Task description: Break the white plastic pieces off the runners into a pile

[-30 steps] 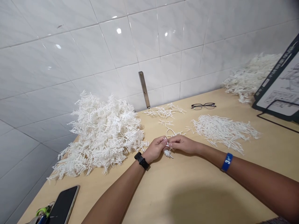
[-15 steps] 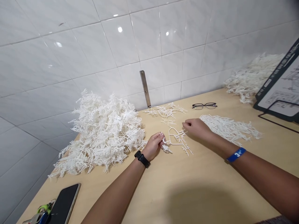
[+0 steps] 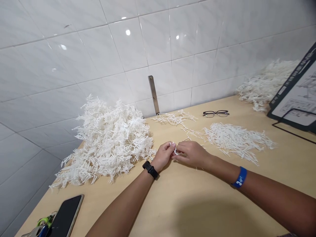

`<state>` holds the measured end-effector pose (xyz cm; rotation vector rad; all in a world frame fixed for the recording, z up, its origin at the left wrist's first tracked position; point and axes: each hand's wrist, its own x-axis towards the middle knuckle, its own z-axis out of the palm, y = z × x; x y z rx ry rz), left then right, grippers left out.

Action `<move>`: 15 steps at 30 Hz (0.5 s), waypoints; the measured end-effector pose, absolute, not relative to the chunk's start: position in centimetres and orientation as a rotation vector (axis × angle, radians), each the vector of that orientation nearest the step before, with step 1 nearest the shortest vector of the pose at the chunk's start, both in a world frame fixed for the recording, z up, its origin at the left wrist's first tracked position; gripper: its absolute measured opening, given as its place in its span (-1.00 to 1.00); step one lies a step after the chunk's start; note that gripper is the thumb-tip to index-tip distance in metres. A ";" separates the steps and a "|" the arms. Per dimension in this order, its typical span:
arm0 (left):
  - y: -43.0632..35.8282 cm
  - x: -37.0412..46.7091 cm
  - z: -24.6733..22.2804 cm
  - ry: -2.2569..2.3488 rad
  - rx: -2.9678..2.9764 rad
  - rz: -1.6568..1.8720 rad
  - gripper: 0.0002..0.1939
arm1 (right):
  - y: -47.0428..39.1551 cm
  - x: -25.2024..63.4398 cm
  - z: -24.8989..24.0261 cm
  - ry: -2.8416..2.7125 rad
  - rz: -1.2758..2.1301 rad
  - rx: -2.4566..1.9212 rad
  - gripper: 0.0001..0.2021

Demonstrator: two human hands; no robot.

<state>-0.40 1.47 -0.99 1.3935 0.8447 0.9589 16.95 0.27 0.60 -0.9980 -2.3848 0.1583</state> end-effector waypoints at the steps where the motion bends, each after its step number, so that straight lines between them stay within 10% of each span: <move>1: 1.4 -0.4 -0.9 0.866 1.411 0.963 -0.52 | 0.3 16.8 0.3 -2.390 0.148 -0.987 -0.64; 15: 0.8 -0.5 -0.7 0.662 1.233 0.897 -0.50 | 1.0 16.9 -0.1 -2.198 0.910 -0.674 -0.65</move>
